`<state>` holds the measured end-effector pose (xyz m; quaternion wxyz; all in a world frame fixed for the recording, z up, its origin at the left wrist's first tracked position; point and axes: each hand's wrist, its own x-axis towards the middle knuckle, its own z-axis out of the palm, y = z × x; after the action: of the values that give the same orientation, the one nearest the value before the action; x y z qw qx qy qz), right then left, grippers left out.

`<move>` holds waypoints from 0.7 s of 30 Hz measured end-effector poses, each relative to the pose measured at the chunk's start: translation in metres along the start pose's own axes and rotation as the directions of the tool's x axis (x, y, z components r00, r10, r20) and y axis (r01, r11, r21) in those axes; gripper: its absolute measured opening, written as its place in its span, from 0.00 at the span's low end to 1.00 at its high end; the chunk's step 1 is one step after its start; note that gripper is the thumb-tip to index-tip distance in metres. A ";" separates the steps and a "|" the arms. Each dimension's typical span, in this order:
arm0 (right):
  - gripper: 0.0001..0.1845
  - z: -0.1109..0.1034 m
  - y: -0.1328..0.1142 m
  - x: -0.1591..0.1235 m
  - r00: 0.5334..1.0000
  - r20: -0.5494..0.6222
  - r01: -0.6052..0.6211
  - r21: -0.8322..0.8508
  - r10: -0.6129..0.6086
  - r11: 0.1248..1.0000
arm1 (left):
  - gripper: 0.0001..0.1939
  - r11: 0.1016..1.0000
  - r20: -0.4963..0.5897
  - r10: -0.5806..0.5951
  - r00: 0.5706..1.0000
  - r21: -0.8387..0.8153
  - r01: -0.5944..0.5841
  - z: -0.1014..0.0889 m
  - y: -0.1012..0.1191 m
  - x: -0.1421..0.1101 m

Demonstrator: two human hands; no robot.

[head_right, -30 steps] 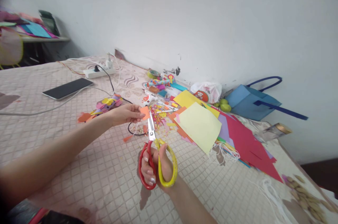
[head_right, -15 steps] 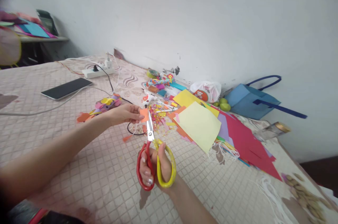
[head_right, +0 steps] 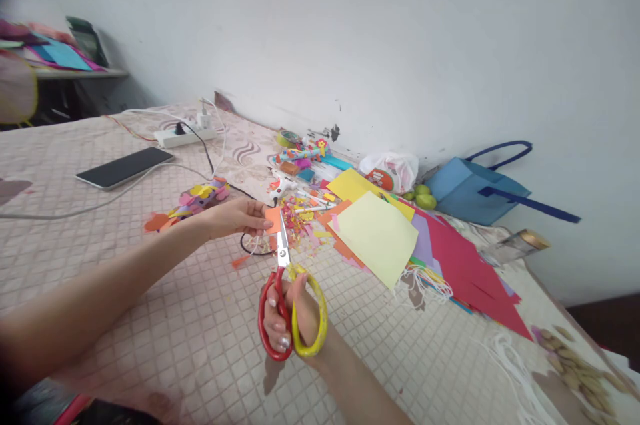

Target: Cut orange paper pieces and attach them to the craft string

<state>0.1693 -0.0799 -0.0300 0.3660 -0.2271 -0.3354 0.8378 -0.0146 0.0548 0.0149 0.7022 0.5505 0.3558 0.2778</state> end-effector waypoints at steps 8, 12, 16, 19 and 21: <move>0.35 0.001 -0.001 -0.002 1.000 0.009 0.000 0.029 0.000 1.000 | 0.12 0.996 0.110 -0.013 0.994 0.092 0.002 0.005 0.002 -0.003; 0.35 -0.001 0.000 -0.001 1.000 0.003 0.004 0.021 -0.004 1.000 | 0.13 0.996 0.123 -0.001 0.992 0.094 -0.010 0.004 0.001 -0.003; 0.35 0.000 0.000 -0.001 1.000 0.009 0.000 0.023 0.000 1.000 | 0.12 0.994 0.121 0.002 0.993 0.106 -0.014 0.002 0.002 -0.003; 0.35 0.000 0.000 0.000 1.000 0.015 0.011 0.019 -0.012 1.000 | 0.11 0.989 0.121 -0.001 0.993 0.144 -0.017 0.003 0.003 -0.004; 0.34 -0.003 -0.003 0.001 0.999 -0.004 0.034 -0.022 -0.034 0.999 | 0.10 0.986 0.132 -0.011 0.991 0.166 -0.011 0.004 0.003 -0.004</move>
<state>0.1720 -0.0761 -0.0302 0.3783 -0.2271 -0.3476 0.8273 -0.0141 0.0499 0.0188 0.6759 0.6243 0.3304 0.2102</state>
